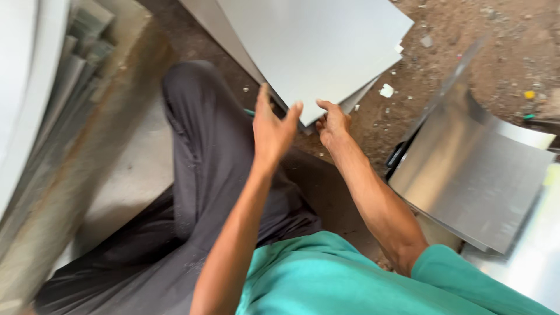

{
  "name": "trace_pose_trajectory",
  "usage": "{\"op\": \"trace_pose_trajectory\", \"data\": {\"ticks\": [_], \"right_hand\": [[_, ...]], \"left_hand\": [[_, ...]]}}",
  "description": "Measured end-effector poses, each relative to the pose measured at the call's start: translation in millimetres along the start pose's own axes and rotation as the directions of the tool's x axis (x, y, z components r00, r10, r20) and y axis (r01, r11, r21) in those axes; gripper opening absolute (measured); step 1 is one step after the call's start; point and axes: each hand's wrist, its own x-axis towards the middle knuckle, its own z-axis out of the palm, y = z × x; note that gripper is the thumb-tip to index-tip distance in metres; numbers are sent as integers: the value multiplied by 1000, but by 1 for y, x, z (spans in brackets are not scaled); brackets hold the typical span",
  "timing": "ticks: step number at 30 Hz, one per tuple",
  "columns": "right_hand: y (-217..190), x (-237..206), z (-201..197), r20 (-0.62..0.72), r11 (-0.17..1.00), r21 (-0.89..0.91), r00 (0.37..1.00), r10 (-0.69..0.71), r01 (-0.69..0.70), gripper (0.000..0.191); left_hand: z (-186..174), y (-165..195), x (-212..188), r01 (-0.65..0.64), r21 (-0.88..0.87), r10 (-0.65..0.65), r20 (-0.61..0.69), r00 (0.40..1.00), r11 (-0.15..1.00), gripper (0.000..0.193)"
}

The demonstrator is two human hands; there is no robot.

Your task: The person sits on the ground and repeatedly picks up rectangular metal sheets from a stack, flips them, and places them back. Later, the person uses tin snips to cut the edges of a metal sheet.

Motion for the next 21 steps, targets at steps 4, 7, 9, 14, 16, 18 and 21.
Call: {"op": "trace_pose_trajectory", "data": {"ticks": [4, 7, 9, 14, 16, 18, 21], "right_hand": [[-44, 3, -12, 93, 953, -165, 966, -243, 256, 51], [-62, 12, -35, 213, 885, -290, 926, -311, 364, 42], [-60, 22, -45, 218, 841, -399, 929, -300, 366, 39], [-37, 44, -49, 100, 763, -604, 972, -211, 228, 30], [-32, 47, -46, 136, 777, -567, 961, -239, 273, 27], [-28, 46, -42, 157, 759, -569, 948, -278, 317, 23], [-23, 44, -36, 183, 710, -600, 927, -327, 369, 15]], "left_hand": [[29, -35, 38, 358, -186, -333, 152, 930, 915, 86], [41, -51, 45, 526, -307, -418, 353, 837, 793, 73], [45, -55, 44, 498, -253, -418, 309, 854, 830, 67], [49, -55, 40, 427, -195, -381, 232, 895, 883, 52], [47, -55, 40, 421, -162, -391, 187, 901, 893, 48], [46, -56, 39, 385, -143, -357, 186, 915, 912, 47], [46, -58, 39, 313, -146, -286, 179, 941, 938, 45]]}}
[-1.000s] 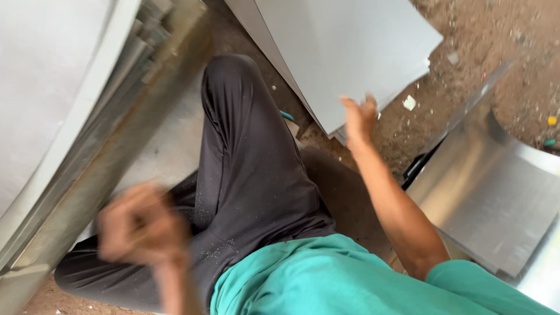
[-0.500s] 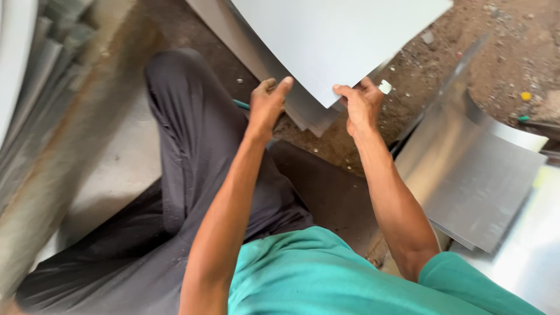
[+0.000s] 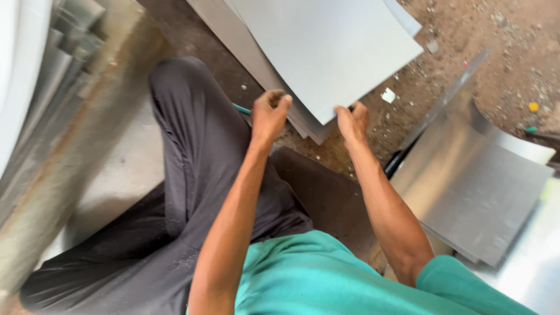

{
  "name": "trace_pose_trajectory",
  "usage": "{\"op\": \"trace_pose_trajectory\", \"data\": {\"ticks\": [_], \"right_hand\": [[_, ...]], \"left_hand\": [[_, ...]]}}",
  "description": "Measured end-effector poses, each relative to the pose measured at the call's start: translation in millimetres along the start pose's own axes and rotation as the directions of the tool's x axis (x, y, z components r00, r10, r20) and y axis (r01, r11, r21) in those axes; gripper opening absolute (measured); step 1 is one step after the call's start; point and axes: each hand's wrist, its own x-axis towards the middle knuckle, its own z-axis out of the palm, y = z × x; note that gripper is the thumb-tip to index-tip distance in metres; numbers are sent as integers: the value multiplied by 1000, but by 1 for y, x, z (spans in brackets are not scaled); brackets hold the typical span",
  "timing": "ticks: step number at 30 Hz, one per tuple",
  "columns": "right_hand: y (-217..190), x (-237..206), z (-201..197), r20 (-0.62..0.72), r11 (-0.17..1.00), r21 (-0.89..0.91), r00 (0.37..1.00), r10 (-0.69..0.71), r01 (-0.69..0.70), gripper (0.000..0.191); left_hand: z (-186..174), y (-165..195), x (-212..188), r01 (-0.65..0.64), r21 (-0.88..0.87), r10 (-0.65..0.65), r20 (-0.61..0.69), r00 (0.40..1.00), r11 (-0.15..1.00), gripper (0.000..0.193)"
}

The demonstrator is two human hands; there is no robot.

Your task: The person sits on the ground and repeatedly picks up rectangular metal sheets from a stack, flips them, and places them back. Later, the person uses tin snips to cut the edges of a metal sheet.

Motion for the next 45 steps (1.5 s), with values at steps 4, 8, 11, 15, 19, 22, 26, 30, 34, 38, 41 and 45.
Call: {"op": "trace_pose_trajectory", "data": {"ticks": [4, 8, 11, 15, 19, 22, 26, 30, 34, 38, 41, 45], "right_hand": [[2, 0, 4, 15, 999, -14, 999, 52, -52, 22], [0, 7, 1, -30, 992, 67, 994, 107, -105, 48], [-12, 13, 0, -113, 863, 376, 908, 404, -337, 34], [-28, 13, -6, 96, 667, 664, 923, 373, -338, 59], [-19, -18, -36, 380, 535, 770, 923, 53, -348, 48], [10, -64, -59, 399, 456, 821, 917, -26, -345, 53], [54, -122, -55, 539, 499, 712, 840, 62, -493, 48], [80, -145, -38, 542, 486, 716, 838, 67, -501, 38], [69, -157, -20, 633, 409, 743, 754, -176, -530, 33], [2, -163, 11, 564, 515, 799, 684, -463, -310, 42], [-83, -150, 34, 519, 637, 765, 671, -529, -90, 39], [-198, -133, 87, 476, 627, 761, 513, -715, 169, 31]], "left_hand": [[0, 0, -2, -56, 21, 57, -24, 998, 998, 44], [1, 4, -6, -5, 70, 5, 1, 1000, 998, 45], [0, 8, -9, 22, 47, -21, -16, 1000, 999, 53], [-6, 14, -4, 41, -9, -42, -68, 997, 999, 73], [-16, 22, 23, 118, -209, -142, -105, 984, 971, 96], [-26, 28, 48, 169, -714, -179, 62, 982, 680, 73], [-36, 38, 54, 107, -264, -141, -115, 983, 959, 20], [-57, 82, 13, -158, 6, 157, -192, 969, 987, 7], [-111, 141, -60, -400, 28, 391, -292, 873, 916, 9], [-196, 150, -158, -586, 74, 519, -561, 645, 807, 13], [-257, 129, -203, -680, -70, 458, -688, 562, 730, 18], [-297, 88, -218, -619, -296, 187, -782, 594, 727, 32]]}}
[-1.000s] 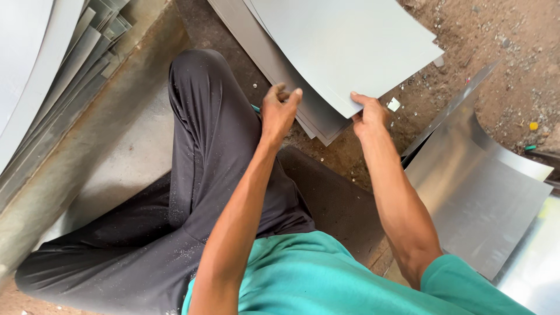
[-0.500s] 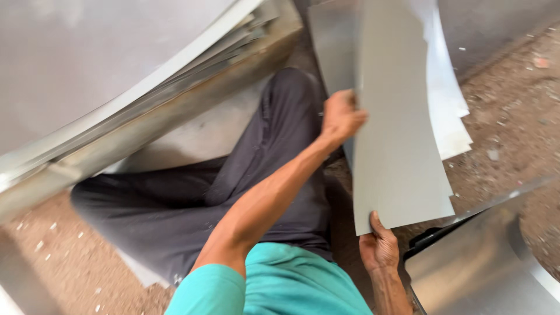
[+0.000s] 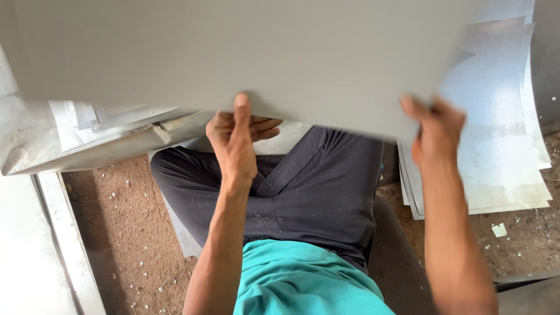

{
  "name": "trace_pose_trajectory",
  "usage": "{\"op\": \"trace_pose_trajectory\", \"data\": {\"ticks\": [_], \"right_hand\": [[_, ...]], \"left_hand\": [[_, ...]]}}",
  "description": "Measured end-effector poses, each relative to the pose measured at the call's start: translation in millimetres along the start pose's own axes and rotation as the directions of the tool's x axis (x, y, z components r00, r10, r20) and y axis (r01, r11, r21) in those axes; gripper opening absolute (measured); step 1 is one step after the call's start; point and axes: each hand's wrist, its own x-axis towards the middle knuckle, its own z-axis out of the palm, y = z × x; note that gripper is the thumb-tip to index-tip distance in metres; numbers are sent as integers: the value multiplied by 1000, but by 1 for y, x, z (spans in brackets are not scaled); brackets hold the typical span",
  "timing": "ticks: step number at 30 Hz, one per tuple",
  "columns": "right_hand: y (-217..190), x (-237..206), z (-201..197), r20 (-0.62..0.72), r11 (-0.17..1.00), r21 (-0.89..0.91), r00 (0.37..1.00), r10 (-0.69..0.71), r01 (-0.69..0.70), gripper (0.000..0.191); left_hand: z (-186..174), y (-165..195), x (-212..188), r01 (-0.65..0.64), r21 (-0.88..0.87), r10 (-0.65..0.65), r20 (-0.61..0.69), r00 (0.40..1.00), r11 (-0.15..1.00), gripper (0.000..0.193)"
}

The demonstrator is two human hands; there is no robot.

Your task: The person sits on the ground and repeatedly picks up rectangular metal sheets from a stack, flips them, and places them back. Later, the person uses tin snips to cut the edges of a metal sheet.

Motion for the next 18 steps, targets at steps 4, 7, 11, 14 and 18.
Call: {"op": "trace_pose_trajectory", "data": {"ticks": [4, 7, 11, 14, 18], "right_hand": [[-9, 66, 53, 142, 834, -505, 974, -175, 223, 34], [-14, 62, 86, 237, 393, -755, 778, -582, 524, 37], [0, 9, 127, 439, 190, -626, 543, -715, 756, 25], [18, 5, 155, 658, -1, -601, 494, -569, 799, 28], [31, 42, 160, 672, -62, -568, 419, -611, 821, 25]], "left_hand": [[-28, -11, 10, 230, -124, -248, -157, 956, 965, 37], [-54, 0, 1, 350, 404, -316, -152, 937, 845, 37], [-89, 5, -3, -295, 918, 447, 154, 881, 266, 29], [-110, -12, 23, -511, 854, 413, 502, 760, -99, 36], [-109, -32, 54, -619, 755, 390, 648, 655, -215, 39]]}}
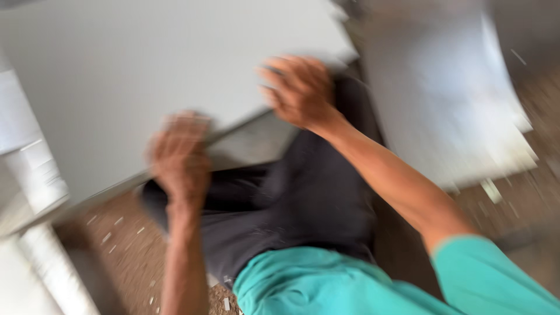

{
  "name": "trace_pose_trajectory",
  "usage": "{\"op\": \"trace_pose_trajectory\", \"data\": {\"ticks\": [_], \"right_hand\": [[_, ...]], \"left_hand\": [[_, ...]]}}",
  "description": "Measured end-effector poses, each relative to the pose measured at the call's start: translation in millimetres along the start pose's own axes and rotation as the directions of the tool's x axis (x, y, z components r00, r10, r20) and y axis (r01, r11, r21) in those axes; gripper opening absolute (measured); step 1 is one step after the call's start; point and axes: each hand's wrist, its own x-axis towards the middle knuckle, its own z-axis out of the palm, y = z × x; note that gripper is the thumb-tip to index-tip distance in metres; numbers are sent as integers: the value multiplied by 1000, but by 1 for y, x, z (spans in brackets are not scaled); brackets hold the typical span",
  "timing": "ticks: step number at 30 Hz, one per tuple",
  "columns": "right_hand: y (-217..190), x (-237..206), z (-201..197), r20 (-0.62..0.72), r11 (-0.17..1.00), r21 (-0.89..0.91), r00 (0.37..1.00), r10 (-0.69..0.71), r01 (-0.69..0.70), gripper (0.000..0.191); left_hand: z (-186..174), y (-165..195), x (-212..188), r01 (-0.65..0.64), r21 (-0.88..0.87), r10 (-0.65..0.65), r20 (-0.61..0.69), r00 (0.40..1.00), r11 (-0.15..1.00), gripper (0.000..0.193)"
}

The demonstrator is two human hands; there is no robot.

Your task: The person sits on the ground and repeatedly picks up rectangular metal sheets from a stack, flips them, and places them back. Later, the person uses tin snips to cut the edges of a metal sheet.

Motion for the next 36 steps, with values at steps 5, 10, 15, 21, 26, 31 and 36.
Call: {"op": "trace_pose_trajectory", "data": {"ticks": [5, 10, 15, 21, 26, 31, 36], "right_hand": [[24, -113, -56, -133, 914, 104, 905, 404, -393, 33], [51, -295, -164, -222, 107, 124, 78, 972, -986, 85], [28, -384, -192, -91, -389, 398, -458, 884, -831, 75], [34, -385, -178, -27, -551, 317, -588, 809, -772, 33], [53, -374, -169, 49, -575, 273, -586, 809, -771, 52], [52, -362, -163, -72, -523, 227, -549, 832, -822, 95], [77, -347, -190, -77, -568, 510, -691, 718, -647, 90]], "left_hand": [[-26, 23, 28, 271, -207, -203, 298, 933, 940, 34], [-26, 65, 56, -130, -127, 150, 162, 975, 983, 48], [8, 84, 70, 95, -420, -20, 181, 983, 903, 24], [15, 127, 65, -38, -563, 15, -45, 999, 825, 11], [1, 213, 49, -47, -705, 66, 0, 998, 708, 14], [2, 276, 35, 119, -842, 176, 245, 953, 526, 16], [2, 300, 26, 311, -884, 166, 384, 908, 348, 17]]}}
